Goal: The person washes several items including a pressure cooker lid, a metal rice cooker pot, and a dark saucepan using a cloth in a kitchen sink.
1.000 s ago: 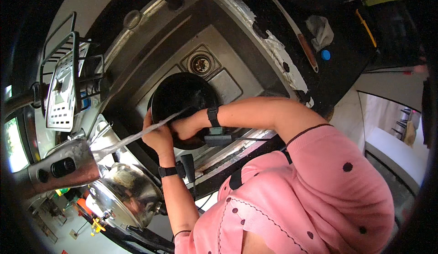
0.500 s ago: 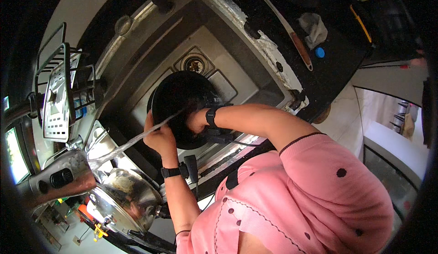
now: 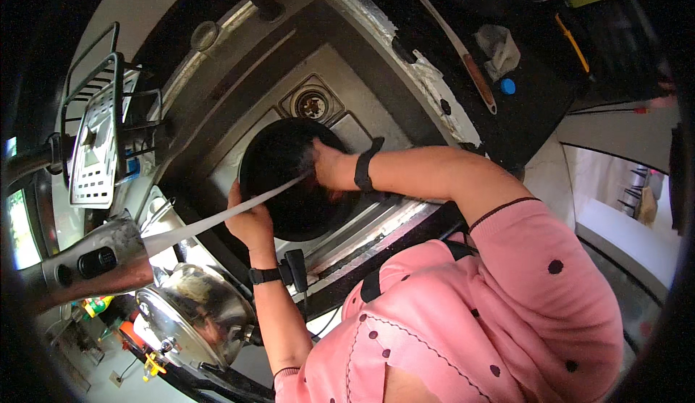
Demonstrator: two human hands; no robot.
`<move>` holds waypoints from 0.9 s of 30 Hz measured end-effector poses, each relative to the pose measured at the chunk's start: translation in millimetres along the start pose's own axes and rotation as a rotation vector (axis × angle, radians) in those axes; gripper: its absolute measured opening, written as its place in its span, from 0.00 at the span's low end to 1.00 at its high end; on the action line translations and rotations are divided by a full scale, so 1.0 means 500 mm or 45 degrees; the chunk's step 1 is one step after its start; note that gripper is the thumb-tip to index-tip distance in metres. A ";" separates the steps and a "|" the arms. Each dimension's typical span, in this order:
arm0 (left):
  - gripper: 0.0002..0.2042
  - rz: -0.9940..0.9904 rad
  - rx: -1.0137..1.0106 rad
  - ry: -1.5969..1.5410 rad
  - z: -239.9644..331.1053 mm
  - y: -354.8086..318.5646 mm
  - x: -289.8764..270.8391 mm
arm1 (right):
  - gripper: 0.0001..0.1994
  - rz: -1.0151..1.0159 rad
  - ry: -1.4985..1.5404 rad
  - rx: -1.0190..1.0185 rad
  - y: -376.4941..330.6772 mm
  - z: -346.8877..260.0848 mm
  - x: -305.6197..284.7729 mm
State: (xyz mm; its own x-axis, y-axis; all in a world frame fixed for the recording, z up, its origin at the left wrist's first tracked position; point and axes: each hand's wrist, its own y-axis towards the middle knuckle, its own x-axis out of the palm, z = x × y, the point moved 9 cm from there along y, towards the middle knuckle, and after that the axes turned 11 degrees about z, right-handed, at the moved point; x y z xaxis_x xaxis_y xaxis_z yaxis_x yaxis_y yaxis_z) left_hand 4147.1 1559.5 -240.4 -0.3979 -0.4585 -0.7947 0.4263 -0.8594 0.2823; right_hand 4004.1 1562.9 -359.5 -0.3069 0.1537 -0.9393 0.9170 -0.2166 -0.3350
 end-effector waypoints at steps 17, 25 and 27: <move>0.18 0.091 -0.138 -0.157 0.018 -0.016 0.011 | 0.14 0.074 1.075 0.398 0.170 0.001 0.051; 0.18 0.113 0.035 -0.226 0.054 -0.011 0.029 | 0.15 0.033 1.344 0.244 0.095 -0.054 0.066; 0.15 0.095 0.009 -0.151 0.058 -0.007 0.029 | 0.10 0.234 1.918 0.328 0.090 -0.037 -0.008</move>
State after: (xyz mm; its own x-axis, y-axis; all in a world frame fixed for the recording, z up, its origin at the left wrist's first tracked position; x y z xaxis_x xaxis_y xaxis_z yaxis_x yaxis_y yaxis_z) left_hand 4116.1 1549.5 -237.3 -0.4590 -0.5444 -0.7021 0.4527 -0.8233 0.3424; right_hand 4051.1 1570.7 -369.5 0.4812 0.8732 -0.0771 0.7959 -0.4720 -0.3791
